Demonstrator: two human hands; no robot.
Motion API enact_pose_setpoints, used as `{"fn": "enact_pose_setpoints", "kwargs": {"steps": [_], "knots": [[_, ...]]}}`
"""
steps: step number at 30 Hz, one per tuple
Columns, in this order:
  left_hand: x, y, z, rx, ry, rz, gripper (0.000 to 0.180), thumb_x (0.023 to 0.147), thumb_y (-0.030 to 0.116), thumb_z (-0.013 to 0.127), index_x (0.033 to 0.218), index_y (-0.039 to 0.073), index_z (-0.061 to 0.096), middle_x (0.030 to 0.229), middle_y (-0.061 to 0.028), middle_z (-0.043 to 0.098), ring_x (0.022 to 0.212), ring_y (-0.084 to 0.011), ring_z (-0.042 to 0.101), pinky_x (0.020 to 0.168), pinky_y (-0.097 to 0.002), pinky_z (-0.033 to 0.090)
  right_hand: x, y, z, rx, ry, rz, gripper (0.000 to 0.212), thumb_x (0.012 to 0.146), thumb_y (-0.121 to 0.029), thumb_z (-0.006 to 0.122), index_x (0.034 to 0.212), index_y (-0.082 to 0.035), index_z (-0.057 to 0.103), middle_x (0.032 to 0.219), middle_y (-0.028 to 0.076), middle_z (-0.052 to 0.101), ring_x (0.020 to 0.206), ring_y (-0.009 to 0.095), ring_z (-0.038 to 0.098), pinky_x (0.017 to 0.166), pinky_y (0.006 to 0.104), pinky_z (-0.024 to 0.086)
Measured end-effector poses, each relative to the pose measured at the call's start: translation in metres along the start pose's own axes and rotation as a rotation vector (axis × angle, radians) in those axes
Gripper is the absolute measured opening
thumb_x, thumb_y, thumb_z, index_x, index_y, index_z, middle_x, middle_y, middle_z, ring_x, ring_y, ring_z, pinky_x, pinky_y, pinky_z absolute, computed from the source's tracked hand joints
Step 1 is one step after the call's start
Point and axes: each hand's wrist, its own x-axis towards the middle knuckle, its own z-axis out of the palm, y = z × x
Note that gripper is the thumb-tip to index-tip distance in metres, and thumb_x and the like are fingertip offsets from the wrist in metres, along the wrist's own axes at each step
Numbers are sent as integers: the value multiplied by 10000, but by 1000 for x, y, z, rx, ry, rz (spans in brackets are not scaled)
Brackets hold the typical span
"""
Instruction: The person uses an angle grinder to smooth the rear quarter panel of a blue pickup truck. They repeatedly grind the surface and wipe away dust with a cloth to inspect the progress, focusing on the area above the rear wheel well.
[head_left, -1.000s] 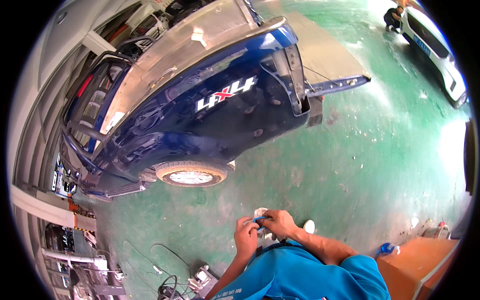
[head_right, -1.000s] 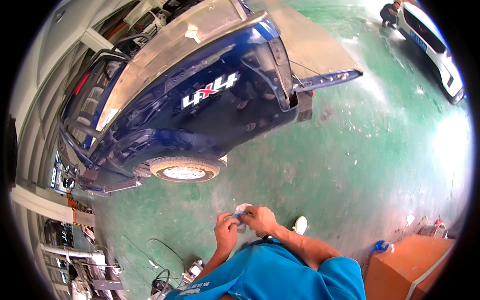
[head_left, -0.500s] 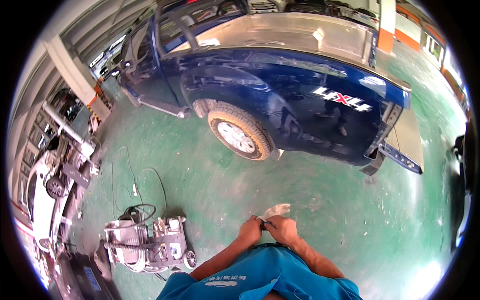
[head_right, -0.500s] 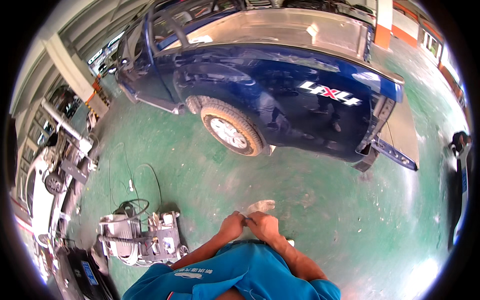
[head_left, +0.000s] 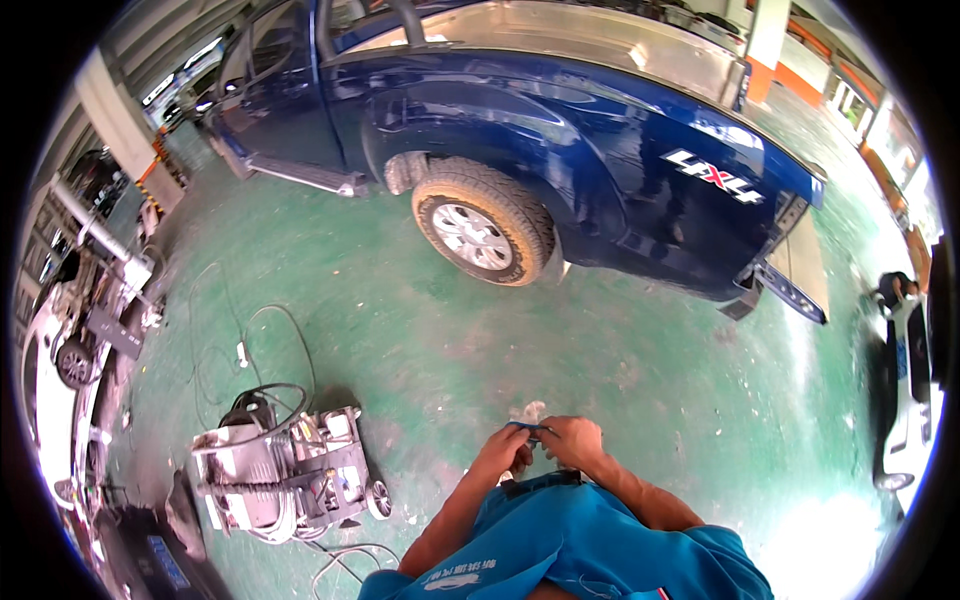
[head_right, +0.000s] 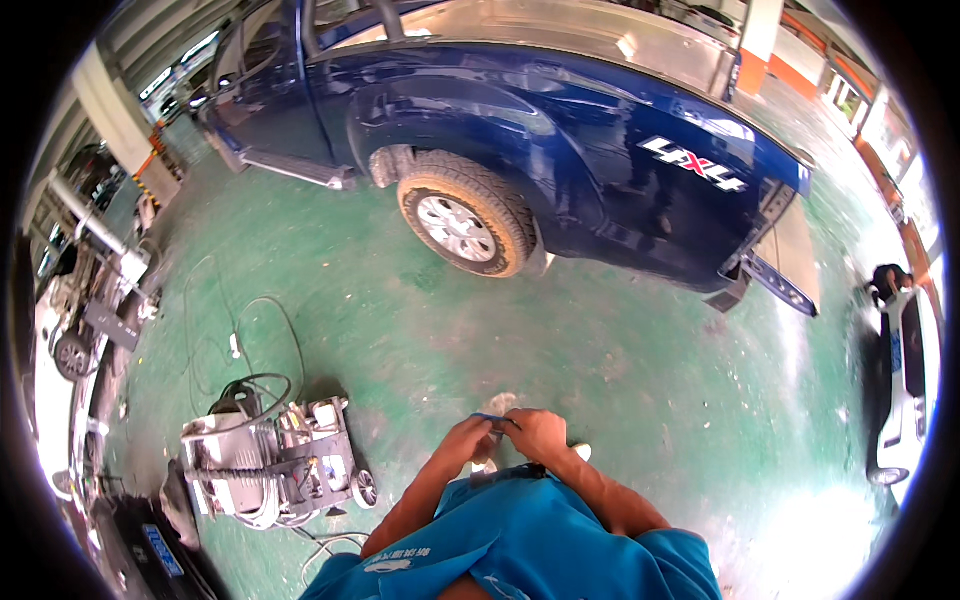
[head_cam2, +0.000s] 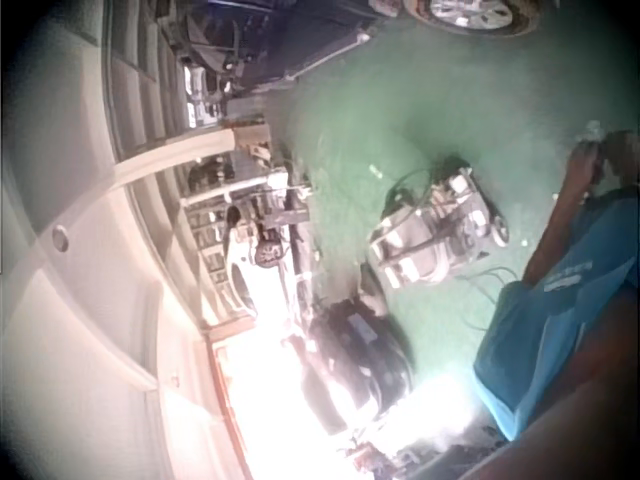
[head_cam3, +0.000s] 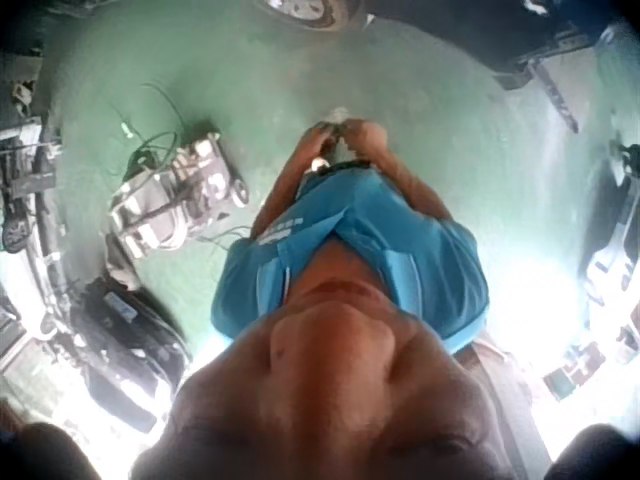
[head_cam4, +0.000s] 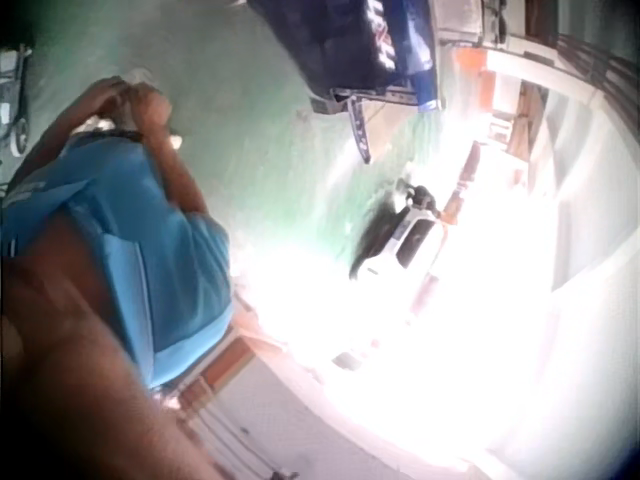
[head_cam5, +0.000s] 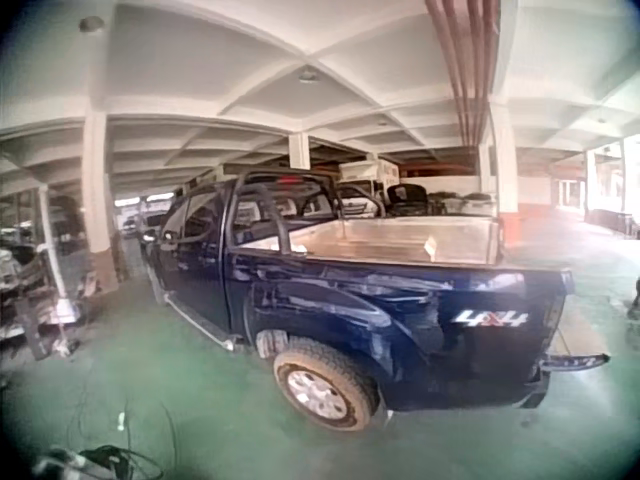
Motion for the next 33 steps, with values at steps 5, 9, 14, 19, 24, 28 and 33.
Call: {"fn": "enact_pose_setpoints", "kwargs": {"steps": [5, 9, 14, 19, 24, 28, 33], "knots": [[6, -19, -32, -892, -233, 126, 196, 989, 98, 582, 1114, -39, 647, 1046, -168, 713, 972, -288, 693, 846, -357, 569, -10, -49, 3, 373, -45, 279, 217, 944, -308, 720, 1003, -116, 802, 829, 103, 746, 746, 238, 734, 644, 392, 554], [42, -66, -50, -623, -10, 466, 126, 943, 18, 562, 1006, -38, 655, 1010, -176, 711, 977, -310, 695, 870, -414, 573, -14, -52, 24, 573, 5, 187, 246, 947, -259, 758, 1009, -24, 795, 795, 71, 711, 736, 126, 648, 650, 327, 511], [16, -41, -26, 268, 350, 615, 152, 917, 82, 571, 895, 17, 706, 982, -229, 730, 900, -405, 706, 796, -455, 559, -5, -62, 23, 713, -53, 269, 274, 950, -244, 762, 970, 29, 773, 782, 29, 685, 764, 94, 611, 657, 315, 498], [11, -50, -34, 801, 147, 420, 257, 879, 178, 648, 1047, 0, 729, 965, -247, 743, 957, -438, 719, 789, -466, 559, 2, -63, 43, 643, -43, 85, 239, 927, -228, 759, 926, 12, 753, 760, 109, 720, 684, 157, 673, 644, 333, 524], [-5, -9, -65, 559, 87, 610, 245, 1003, 124, 551, 1107, -49, 690, 1039, -129, 759, 897, -288, 721, 774, -446, 576, 3, -86, 32, 469, -211, -5, 241, 928, -262, 738, 890, -24, 732, 696, 121, 715, 628, 235, 695, 634, 371, 537], [20, -8, -61, -541, -30, 486, 241, 1018, 98, 555, 1196, -23, 664, 1192, -114, 720, 1008, -246, 706, 851, -391, 577, 3, -82, 41, 538, -255, -54, 289, 917, -295, 756, 858, -16, 707, 721, 128, 708, 653, 226, 684, 634, 379, 523], [41, -51, -81, 84, 189, 584, 246, 1003, 80, 573, 1230, 7, 632, 1214, -100, 675, 1098, -216, 662, 955, -359, 539, 7, -86, 43, 554, -312, -131, 270, 934, -267, 759, 874, -8, 716, 746, 107, 686, 706, 162, 648, 673, 347, 510]]}}
